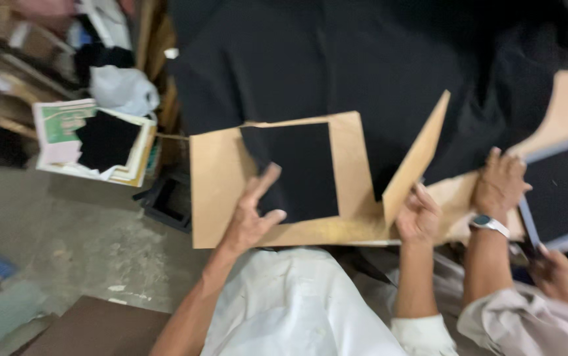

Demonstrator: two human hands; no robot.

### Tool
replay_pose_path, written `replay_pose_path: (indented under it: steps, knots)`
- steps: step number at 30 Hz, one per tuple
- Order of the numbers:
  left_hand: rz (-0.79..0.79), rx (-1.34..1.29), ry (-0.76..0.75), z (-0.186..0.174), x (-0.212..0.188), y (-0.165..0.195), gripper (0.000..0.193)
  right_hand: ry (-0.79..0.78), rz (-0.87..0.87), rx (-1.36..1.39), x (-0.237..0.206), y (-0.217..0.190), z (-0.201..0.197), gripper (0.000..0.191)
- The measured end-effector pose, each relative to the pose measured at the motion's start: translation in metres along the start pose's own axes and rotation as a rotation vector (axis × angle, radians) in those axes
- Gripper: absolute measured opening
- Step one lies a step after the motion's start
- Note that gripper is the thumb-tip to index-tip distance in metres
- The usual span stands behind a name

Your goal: The person places a rectangular cardboard template on a large black fabric sheet and uses a small cutting tool to trace and cut the fabric along the template edges. The person repeatedly repositions the template and cuts multiple fabric pieces, stacking them on the table.

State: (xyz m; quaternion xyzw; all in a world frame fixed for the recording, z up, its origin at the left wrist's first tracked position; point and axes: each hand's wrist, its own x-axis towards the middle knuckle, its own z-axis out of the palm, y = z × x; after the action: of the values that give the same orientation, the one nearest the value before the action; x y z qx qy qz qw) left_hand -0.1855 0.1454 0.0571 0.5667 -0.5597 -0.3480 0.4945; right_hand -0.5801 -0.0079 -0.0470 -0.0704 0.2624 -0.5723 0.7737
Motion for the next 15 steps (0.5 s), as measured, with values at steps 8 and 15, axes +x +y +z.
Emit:
replay_pose_path:
  steps: [8, 15]
  knots:
    - [-0.159, 0.021, 0.258, -0.005, 0.007, 0.026, 0.046, 0.029, -0.050, -0.115, 0.000, 0.005, 0.005, 0.022]
    - [0.079, 0.033, 0.233, -0.017, 0.008, 0.046, 0.044, -0.193, -0.017, 0.002, 0.002, 0.004, -0.035, 0.007]
